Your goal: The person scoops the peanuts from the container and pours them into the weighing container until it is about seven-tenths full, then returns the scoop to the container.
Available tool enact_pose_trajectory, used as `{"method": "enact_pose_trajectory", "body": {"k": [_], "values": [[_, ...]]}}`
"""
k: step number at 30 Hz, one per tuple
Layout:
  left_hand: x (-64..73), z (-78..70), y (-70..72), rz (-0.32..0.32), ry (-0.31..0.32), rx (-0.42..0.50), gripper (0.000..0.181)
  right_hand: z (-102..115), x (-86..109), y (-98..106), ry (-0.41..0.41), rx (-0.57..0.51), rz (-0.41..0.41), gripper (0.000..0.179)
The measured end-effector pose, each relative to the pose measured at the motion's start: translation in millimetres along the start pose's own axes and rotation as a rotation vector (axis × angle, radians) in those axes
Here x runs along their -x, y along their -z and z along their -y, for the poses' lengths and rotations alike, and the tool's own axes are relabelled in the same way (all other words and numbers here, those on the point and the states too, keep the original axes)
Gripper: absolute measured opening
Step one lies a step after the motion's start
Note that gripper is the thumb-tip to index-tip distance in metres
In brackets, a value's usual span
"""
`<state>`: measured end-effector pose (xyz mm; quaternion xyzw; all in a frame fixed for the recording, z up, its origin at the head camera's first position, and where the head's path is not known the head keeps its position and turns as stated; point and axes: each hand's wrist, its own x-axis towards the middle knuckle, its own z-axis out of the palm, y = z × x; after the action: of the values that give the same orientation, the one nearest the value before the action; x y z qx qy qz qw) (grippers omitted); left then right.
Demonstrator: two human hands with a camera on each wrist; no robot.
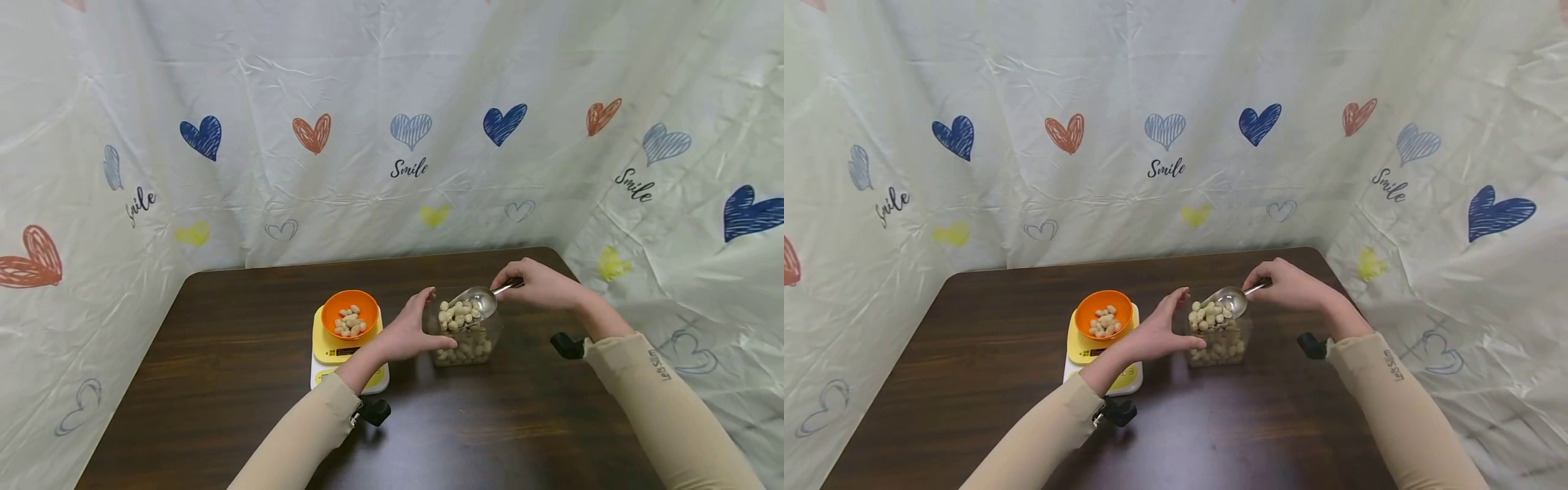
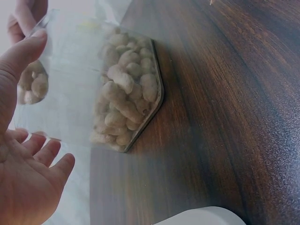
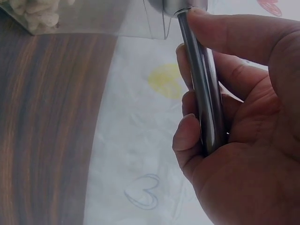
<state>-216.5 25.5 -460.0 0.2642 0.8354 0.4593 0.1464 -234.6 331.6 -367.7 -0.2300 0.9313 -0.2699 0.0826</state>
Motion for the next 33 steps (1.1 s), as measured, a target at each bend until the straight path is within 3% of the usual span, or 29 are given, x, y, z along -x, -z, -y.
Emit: {"method": "enact_pose_trajectory", "body": {"k": [4,16,33], "values": [[0.0,0.3,0.3,-0.002,-0.001,-0.005,0.115,0.4,-3.0,0.7,0.029,0.018,-0.009,0.01],[2.3,-0.6,0.4,0.002,0.005,0.002,0.116,-8.4,-6.1,-11.3,-0.075,-0.048,-0.025,0.018],[1.1,0.0,-2.1,0.014,0.034,0.003,0.115,-22.6,-12.3,-4.8,-0.133,-0.188,0.083,0.024]]}}
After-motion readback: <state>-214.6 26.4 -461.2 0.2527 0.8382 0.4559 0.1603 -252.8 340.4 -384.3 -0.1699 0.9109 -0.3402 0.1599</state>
